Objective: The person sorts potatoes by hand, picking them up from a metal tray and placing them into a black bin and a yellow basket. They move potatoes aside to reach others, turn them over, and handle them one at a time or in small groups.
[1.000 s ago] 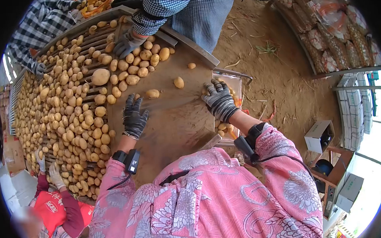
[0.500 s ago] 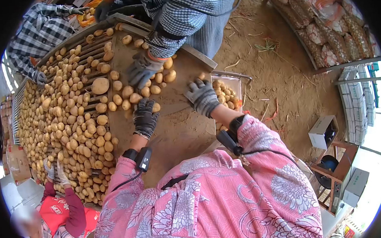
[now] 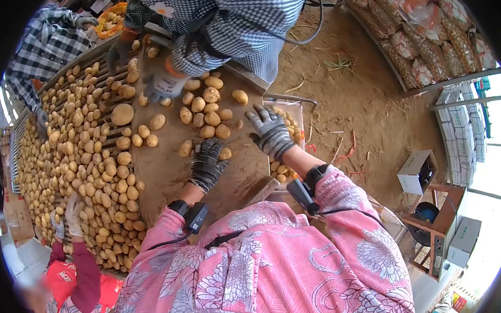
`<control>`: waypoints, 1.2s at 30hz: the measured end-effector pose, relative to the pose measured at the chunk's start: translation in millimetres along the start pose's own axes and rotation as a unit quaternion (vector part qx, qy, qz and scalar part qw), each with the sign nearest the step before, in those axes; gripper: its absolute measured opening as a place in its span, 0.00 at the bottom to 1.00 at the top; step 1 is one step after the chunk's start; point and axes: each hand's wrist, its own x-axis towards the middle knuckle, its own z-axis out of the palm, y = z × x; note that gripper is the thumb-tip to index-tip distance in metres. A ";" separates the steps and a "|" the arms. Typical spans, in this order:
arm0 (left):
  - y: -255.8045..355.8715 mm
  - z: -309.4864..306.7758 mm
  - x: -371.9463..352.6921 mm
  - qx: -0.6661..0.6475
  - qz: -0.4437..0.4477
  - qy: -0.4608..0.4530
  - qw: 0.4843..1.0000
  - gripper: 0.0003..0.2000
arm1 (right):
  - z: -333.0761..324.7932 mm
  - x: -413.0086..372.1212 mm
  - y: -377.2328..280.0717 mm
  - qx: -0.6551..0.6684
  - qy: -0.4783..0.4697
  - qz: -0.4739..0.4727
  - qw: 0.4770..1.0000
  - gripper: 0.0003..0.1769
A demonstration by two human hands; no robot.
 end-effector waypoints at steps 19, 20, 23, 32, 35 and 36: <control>-14.3 -8.7 -19.7 0.019 -0.022 -0.025 0.999 0.23 | 53.1 128.1 -11.7 -0.005 -0.112 0.011 0.994 0.35; -14.4 -7.4 -20.1 0.018 -0.019 -0.032 0.999 0.23 | 60.3 128.1 -18.9 0.002 -0.066 -0.007 0.998 0.36; -15.9 -2.9 -24.3 0.028 -0.010 -0.031 0.999 0.21 | 71.7 123.0 -42.8 0.011 -0.059 -0.008 0.998 0.38; -18.2 -21.2 -49.3 0.033 -0.051 0.006 0.998 0.21 | 65.6 127.3 -101.4 0.109 -0.047 -0.199 0.973 0.38; -21.5 -31.0 -55.1 0.029 -0.075 0.020 0.997 0.21 | 48.1 134.1 -84.5 0.010 0.026 -0.207 0.978 0.29; -21.8 -27.0 -56.4 0.022 -0.093 0.031 0.995 0.21 | 65.8 147.4 -62.1 0.049 0.082 -0.225 0.970 0.25</control>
